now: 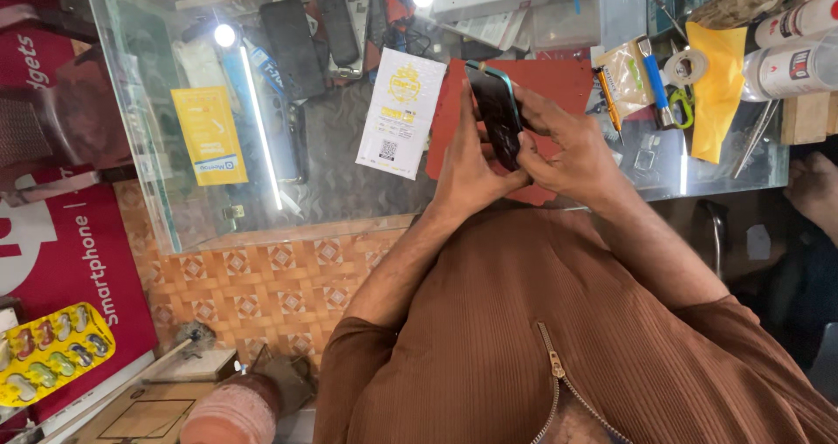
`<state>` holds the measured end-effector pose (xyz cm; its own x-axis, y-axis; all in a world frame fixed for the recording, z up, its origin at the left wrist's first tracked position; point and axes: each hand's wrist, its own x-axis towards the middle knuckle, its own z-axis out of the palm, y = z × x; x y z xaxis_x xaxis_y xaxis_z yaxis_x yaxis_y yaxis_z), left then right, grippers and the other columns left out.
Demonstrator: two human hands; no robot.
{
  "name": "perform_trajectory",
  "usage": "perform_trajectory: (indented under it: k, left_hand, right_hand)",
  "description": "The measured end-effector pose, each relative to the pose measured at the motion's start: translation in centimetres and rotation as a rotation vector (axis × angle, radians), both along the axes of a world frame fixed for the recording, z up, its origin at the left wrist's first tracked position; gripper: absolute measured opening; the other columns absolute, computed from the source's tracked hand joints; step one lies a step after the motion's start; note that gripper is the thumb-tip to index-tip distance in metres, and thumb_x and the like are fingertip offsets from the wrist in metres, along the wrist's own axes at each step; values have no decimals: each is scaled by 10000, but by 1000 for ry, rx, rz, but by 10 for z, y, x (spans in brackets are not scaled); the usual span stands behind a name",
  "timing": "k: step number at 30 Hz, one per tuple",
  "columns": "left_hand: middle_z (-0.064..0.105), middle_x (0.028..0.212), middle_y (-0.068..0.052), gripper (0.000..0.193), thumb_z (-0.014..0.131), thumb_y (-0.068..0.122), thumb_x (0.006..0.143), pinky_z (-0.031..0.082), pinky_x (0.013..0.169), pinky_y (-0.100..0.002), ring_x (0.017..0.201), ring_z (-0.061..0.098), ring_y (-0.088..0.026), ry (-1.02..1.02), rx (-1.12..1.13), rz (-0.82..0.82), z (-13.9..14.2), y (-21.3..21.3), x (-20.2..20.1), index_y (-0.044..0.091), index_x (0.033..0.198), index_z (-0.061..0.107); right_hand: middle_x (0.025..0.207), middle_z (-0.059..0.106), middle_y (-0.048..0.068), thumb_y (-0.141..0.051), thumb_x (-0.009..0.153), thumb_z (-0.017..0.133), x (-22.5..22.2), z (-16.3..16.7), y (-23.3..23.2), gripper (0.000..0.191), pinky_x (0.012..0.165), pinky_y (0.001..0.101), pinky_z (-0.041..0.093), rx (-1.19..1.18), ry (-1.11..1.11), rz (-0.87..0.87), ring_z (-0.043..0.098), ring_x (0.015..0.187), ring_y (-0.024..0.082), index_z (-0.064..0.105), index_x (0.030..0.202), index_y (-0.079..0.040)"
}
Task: The person disassembles a smartphone by prying open the back cover and removing the battery. They then use a screwdriver to unscrew internal components and wipe the device with a cloth. The person reassembles the phone by placing the back cover back on and securing it.
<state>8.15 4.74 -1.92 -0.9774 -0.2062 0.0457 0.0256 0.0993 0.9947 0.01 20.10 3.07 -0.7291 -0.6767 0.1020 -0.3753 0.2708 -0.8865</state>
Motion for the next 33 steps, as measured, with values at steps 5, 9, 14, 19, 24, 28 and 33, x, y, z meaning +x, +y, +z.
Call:
perform_trajectory:
  k: [5,9,14,19,24,28,33]
  left_hand:
    - [648,1240,-176,1125,896,152,718,684,881,-361,1089,748,-256,-85,-2,-6,7,-3,-1,-10,1566,175]
    - [656,1203,-166,1089,894,149,695,683,873,-363,1051,760,-256,-122,-20,-12,10,-8,-5,6,1536,218]
    - [645,1221,-184,1157,904,175,678,647,901,-386,1077,744,-290,-81,-113,11,6,-9,-6,-11,1552,169]
    - [568,1332,-245,1195,910,245,687,608,941,-418,1170,686,-358,-45,-259,27,-2,-8,-7,-34,1557,141]
    - [497,1405,-278,1223,921,285,685,564,1001,-459,1266,609,-414,-46,-340,12,-10,-9,-8,-45,1566,139]
    - [452,1442,-302,1221,925,284,696,551,1017,-472,1291,580,-430,-27,-348,0,-15,-10,-9,-60,1556,130]
    - [483,1429,-270,1175,913,312,741,571,990,-462,1287,603,-416,-57,-339,14,-18,-9,-13,-41,1566,154]
  right_hand:
    - [1327,692,226,47,905,647,0,-4,0,582,1091,354,545,-36,-8,0,662,1274,288,511,1471,47]
    - [1303,709,213,37,913,663,-2,-4,-2,555,1053,346,562,-10,15,-19,677,1262,285,530,1451,47]
    - [1284,713,211,34,898,655,-6,3,-3,629,983,328,579,4,31,-25,670,1269,300,481,1502,22]
    - [1332,687,232,47,915,643,-8,5,-2,681,1017,336,585,27,109,-15,676,1261,304,448,1562,-33]
    - [1429,647,230,74,895,611,-11,-1,-1,706,1064,373,570,-39,156,-11,652,1320,318,434,1572,-21]
    - [1366,685,195,68,925,658,-15,-7,-2,582,1071,341,589,-47,196,-59,695,1258,264,548,1491,-19]
    - [1266,736,159,61,959,680,-16,-8,-3,440,1018,308,597,-29,105,-131,732,1176,217,627,1391,2]
